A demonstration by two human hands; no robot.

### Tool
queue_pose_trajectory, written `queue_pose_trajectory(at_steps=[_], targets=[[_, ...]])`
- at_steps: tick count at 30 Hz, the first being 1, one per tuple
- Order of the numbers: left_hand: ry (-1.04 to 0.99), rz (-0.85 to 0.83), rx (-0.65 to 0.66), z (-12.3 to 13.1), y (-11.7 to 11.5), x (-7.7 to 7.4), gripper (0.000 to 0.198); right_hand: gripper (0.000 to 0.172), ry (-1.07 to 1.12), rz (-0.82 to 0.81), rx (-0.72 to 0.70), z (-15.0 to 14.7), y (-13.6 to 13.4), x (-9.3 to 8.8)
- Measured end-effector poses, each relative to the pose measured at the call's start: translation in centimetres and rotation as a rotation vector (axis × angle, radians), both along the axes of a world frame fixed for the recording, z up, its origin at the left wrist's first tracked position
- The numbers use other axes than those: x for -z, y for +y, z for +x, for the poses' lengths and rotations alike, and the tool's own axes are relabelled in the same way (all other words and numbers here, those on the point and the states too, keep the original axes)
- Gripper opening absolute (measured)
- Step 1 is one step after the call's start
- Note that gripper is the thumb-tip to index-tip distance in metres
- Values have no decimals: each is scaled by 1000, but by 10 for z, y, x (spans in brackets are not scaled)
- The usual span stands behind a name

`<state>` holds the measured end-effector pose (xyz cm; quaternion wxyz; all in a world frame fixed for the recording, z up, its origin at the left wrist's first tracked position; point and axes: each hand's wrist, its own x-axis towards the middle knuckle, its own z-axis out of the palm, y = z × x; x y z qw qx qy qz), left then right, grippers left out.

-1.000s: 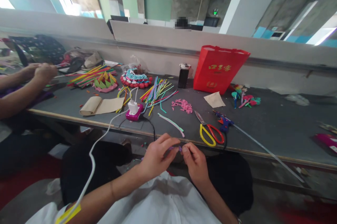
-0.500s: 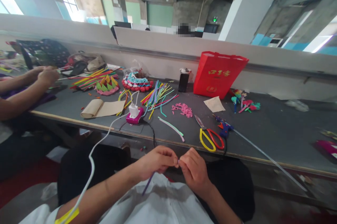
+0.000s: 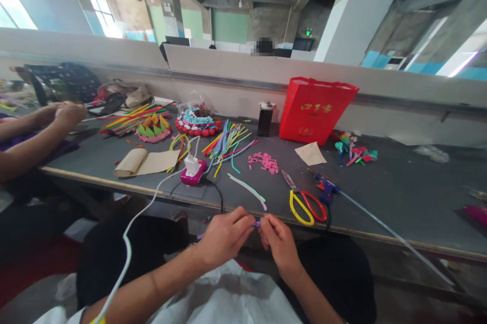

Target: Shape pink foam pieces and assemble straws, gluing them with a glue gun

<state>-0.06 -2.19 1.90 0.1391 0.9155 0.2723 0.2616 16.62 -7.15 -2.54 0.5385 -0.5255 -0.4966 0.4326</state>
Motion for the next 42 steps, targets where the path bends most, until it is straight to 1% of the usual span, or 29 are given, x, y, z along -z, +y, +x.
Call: queue_pose_trajectory(at_steps=[2, 4, 5, 7, 9, 11, 15, 16, 18, 20, 23, 25, 27, 29, 32, 34, 36, 39, 42], targets=[[59, 121, 47, -2, 3, 3, 20, 41, 204, -119, -59, -3, -1, -1], [78, 170, 102, -2, 5, 2, 21, 42, 340, -199, -103, -5, -2, -3], [68, 163, 126, -2, 6, 1, 22, 42, 379, -224, -117, -5, -3, -3], [15, 77, 165, -1, 5, -2, 24, 42, 397, -244, -133, -5, -4, -4], [-73, -96, 150, 1, 5, -5, 25, 41, 340, -221, -135, -4, -5, -4], [-178, -349, 89, 6, 4, -7, 24, 39, 225, -145, -134, -1, -4, -4], [-412, -949, -59, 16, 8, -9, 20, 30, -147, 148, -58, 6, 2, -12], [-458, -1068, -90, 19, 10, -9, 18, 28, -238, 216, -37, 7, 5, -15], [-531, -1245, -129, 22, 16, -10, 15, 25, -375, 321, -25, 11, 11, -21], [-576, -1385, -107, 25, 23, -10, 11, 23, -466, 412, -49, 15, 19, -27], [-607, -1556, 7, 26, 39, -11, 9, 21, -551, 528, -99, 21, 33, -38], [-615, -1582, 91, 26, 52, -15, 12, 20, -547, 523, -117, 25, 45, -46], [-630, -1541, 134, 27, 68, -19, 16, 23, -503, 432, -121, 28, 60, -55], [-638, -1480, 137, 27, 83, -24, 19, 26, -441, 325, -116, 30, 76, -62], [-624, -1340, 84, 28, 104, -28, 20, 30, -342, 226, -118, 30, 100, -68], [-607, -1251, 37, 29, 115, -27, 20, 32, -283, 188, -120, 29, 112, -66], [-603, -1210, 4, 31, 122, -24, 22, 33, -247, 152, -110, 30, 122, -59], [-609, -1213, -40, 35, 129, -20, 22, 26, -202, 100, -54, 34, 128, -46], [-593, -1245, -65, 39, 132, -18, 20, 22, -183, 90, 12, 41, 127, -40]])
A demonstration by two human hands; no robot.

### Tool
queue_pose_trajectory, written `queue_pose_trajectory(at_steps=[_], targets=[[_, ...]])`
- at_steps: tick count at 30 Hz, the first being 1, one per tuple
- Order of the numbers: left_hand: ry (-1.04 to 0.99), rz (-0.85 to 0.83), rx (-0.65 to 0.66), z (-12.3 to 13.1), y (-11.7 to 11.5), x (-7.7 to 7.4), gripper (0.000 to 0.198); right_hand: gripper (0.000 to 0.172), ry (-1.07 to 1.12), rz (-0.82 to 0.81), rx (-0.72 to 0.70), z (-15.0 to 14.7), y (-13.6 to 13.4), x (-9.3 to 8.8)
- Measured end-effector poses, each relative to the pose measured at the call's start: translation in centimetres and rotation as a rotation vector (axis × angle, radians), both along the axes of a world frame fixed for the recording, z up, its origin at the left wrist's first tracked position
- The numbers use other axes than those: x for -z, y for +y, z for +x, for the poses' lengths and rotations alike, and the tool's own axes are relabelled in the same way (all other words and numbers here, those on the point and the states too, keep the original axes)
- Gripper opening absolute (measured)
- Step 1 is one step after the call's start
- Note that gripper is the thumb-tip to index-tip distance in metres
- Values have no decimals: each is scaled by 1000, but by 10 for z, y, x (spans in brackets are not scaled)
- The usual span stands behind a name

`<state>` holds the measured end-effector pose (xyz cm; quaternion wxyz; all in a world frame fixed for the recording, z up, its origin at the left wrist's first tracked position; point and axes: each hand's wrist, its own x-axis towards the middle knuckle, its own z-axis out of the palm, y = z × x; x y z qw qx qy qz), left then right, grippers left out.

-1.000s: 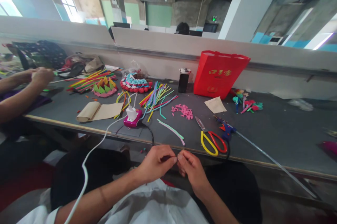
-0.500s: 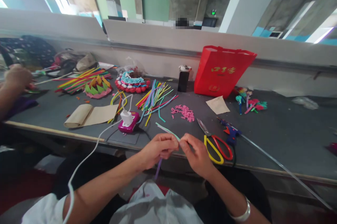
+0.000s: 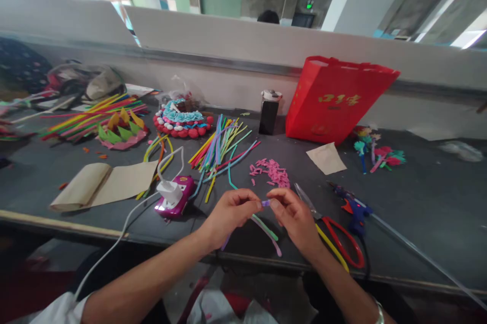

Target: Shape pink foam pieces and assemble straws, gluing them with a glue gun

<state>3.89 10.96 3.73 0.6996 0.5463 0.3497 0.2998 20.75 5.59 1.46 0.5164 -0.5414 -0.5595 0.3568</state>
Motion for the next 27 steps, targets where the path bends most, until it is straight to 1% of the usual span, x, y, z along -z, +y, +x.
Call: queue_pose_trajectory(at_steps=[4, 7, 12, 14, 16, 18, 21, 24, 27], targets=[[38, -12, -5, 4, 0, 0, 21, 18, -21, 15, -5, 5, -5, -2], [54, -9, 5, 5, -2, -4, 22, 14, -29, 27, -13, 4, -9, -3], [-24, -111, 2, 9, -9, -15, 21, 14, 12, 39, 11, -1, -14, -5], [-47, -142, -6, 9, -12, -16, 20, 14, 58, 52, 6, -3, -15, -8], [-47, -134, -12, 9, -14, -14, 20, 13, 105, 53, 8, -4, -15, -10], [-29, -95, 7, 8, -14, -12, 20, 11, 156, 16, 3, -5, -14, -10], [-28, -93, 79, 5, -11, -10, 22, 13, 294, -118, -45, -3, -11, -8], [-58, -167, 129, 2, -8, -9, 22, 17, 418, -211, -78, -2, -10, -5], [-75, -261, 154, 1, -7, -7, 22, 18, 441, -236, -71, -3, -10, -2]])
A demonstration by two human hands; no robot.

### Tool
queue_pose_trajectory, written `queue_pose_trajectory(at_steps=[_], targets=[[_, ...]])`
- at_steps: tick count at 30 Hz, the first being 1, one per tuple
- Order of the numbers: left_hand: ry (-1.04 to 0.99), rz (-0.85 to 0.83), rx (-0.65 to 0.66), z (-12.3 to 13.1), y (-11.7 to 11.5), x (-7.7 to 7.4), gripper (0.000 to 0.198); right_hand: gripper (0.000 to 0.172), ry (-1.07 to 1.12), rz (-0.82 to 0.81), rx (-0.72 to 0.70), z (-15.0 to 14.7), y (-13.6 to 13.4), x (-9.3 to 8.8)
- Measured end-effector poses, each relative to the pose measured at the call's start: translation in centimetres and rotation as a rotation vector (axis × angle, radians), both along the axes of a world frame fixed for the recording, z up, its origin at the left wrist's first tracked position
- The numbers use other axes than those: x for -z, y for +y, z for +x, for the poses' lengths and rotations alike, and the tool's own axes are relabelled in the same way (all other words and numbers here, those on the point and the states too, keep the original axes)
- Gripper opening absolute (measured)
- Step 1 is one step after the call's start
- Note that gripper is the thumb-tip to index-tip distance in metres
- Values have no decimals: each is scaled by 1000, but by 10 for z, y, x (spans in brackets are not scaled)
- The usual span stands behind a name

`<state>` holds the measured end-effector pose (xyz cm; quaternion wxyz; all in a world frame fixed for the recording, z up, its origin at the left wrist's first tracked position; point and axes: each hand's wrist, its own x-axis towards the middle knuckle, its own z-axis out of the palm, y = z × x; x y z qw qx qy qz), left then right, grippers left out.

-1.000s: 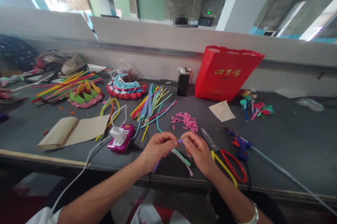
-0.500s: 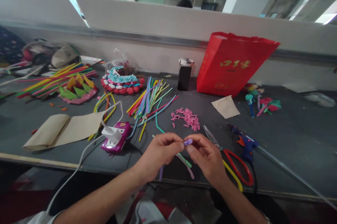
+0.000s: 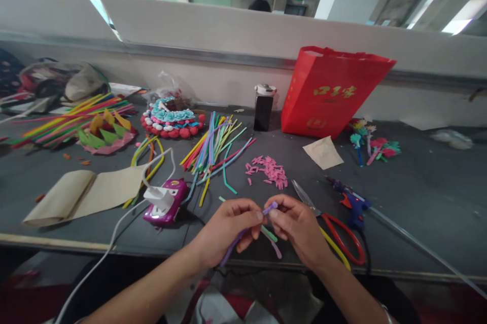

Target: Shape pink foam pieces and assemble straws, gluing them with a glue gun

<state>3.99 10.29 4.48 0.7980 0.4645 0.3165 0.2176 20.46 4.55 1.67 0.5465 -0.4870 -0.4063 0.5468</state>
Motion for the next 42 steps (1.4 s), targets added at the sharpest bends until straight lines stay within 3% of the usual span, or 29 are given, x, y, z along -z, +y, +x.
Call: queue_pose_trajectory(at_steps=[7, 15, 26, 33, 40, 42], targets=[[-108, -192, -11, 3, -6, 7, 16, 12, -51, 34, 9, -4, 1, 3], [-100, -221, -5, 4, -10, 10, 16, 10, -79, 22, 11, -6, 0, 3], [-44, -95, -94, 6, -15, 14, 22, 19, -32, -55, 3, -8, -4, 10], [46, 32, -90, 5, -13, 13, 23, 20, -125, -32, 22, -1, -3, 9], [154, 215, -115, 3, -10, 10, 24, 20, -493, 80, -20, 2, -6, -3], [157, 227, -124, 3, -9, 10, 22, 25, -513, 76, -73, 2, -7, -5]])
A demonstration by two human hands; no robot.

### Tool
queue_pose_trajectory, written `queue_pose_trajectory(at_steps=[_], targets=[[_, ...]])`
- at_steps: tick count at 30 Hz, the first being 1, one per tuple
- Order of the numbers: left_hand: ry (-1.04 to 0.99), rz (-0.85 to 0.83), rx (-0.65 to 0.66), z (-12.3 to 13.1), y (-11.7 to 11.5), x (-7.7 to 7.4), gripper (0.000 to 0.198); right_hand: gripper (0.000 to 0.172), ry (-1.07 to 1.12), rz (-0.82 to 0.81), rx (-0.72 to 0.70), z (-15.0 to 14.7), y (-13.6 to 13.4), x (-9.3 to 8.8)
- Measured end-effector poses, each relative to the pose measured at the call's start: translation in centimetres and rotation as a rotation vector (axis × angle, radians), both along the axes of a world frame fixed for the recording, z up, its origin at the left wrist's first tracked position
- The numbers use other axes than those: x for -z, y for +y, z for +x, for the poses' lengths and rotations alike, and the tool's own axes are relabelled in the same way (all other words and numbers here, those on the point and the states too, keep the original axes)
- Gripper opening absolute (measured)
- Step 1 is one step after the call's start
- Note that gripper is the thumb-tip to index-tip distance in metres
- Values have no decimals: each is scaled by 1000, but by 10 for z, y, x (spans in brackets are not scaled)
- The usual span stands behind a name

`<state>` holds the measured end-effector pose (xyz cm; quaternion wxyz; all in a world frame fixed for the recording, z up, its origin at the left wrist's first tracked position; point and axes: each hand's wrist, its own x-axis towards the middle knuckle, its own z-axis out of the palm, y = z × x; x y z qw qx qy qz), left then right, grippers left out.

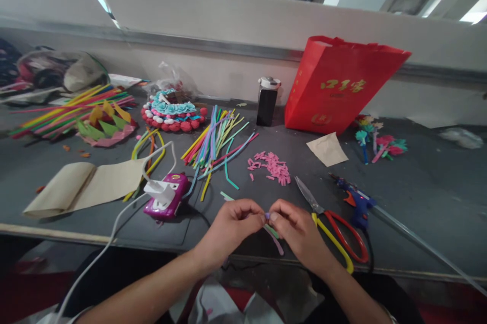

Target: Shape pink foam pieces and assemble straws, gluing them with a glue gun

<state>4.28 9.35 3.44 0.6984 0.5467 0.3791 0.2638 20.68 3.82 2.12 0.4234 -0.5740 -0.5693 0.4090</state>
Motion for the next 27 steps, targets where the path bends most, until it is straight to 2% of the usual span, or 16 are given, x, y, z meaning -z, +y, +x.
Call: queue_pose_trajectory(at_steps=[5, 13, 27], targets=[[-35, -73, 0, -1, 1, 2, 20, 32, 216, -117, -112, 0, -3, 1], [-128, -178, 29, -2, 5, 10, 21, 32, 247, -128, -19, -6, -7, 8], [-227, -281, 13, -2, 4, 11, 21, 29, 214, -59, 41, -14, -15, 12]])
